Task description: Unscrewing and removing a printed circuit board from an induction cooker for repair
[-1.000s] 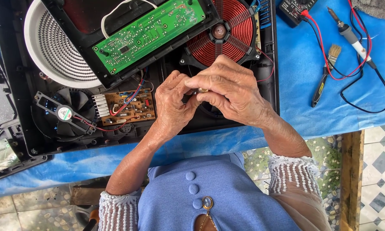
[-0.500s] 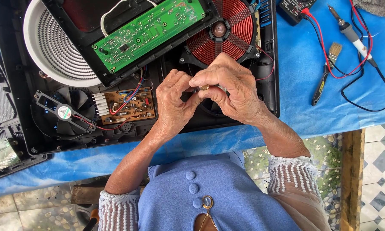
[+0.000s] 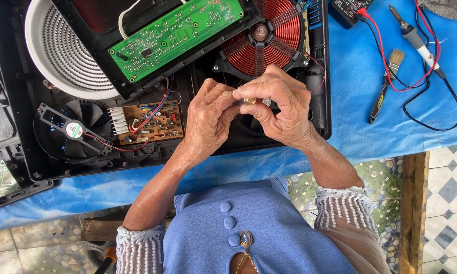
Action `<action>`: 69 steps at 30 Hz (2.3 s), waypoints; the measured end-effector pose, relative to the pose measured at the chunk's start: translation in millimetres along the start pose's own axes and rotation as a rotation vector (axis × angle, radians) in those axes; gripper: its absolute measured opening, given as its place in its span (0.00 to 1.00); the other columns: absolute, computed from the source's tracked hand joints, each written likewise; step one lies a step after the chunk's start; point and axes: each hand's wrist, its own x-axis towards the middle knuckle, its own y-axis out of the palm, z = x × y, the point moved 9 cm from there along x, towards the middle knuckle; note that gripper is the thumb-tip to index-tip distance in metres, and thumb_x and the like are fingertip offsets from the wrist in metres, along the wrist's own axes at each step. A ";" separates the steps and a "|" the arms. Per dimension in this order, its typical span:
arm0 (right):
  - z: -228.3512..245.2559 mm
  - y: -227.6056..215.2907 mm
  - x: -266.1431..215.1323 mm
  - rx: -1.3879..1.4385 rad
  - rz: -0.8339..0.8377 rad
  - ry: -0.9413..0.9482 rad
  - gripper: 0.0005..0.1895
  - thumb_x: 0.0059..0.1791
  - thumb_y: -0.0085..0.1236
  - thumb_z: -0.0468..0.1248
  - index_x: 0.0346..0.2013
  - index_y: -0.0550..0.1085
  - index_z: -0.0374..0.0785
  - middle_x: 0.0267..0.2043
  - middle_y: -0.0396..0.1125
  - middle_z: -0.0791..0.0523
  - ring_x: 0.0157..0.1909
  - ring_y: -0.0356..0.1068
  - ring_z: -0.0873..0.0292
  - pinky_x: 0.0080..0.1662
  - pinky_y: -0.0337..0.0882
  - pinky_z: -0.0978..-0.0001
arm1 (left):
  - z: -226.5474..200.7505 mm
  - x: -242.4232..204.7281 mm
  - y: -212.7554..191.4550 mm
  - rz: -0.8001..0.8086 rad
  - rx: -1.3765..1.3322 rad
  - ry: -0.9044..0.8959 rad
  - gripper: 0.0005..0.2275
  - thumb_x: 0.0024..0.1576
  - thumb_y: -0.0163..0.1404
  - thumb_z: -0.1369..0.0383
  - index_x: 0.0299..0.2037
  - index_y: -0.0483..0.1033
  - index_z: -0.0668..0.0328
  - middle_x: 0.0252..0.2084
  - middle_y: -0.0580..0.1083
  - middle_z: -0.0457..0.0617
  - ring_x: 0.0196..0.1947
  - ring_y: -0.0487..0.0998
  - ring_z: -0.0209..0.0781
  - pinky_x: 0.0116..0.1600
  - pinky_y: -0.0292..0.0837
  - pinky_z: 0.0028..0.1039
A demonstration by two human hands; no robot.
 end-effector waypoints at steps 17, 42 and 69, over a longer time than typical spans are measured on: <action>-7.1 -5.7 -40.1 -0.085 -0.216 -0.116 0.13 0.51 0.68 0.34 0.39 0.74 0.25 0.34 0.74 0.45 0.24 0.68 0.55 0.27 0.71 0.68 | -4.1 -18.4 11.0 -0.040 0.120 0.036 0.05 0.66 0.47 0.71 0.42 0.76 0.57 0.32 0.70 0.45 0.35 0.71 0.49 0.42 0.70 0.32; -5.6 -7.2 -68.6 -0.267 -0.355 -0.197 0.17 0.50 0.71 0.36 0.37 0.72 0.24 0.33 0.73 0.47 0.31 0.71 0.50 0.36 0.74 0.64 | -11.8 -24.8 18.9 -0.064 0.208 0.023 0.08 0.65 0.42 0.74 0.48 0.75 0.55 0.33 0.69 0.43 0.38 0.69 0.47 0.40 0.71 0.30; 10.1 10.7 -37.1 -0.213 -0.099 -0.014 0.08 0.49 0.71 0.29 0.39 0.81 0.27 0.37 0.72 0.45 0.34 0.74 0.48 0.37 0.74 0.61 | -1.1 -38.1 15.0 -0.144 0.246 -0.015 0.10 0.57 0.48 0.79 0.46 0.72 0.56 0.31 0.68 0.45 0.37 0.71 0.48 0.38 0.72 0.32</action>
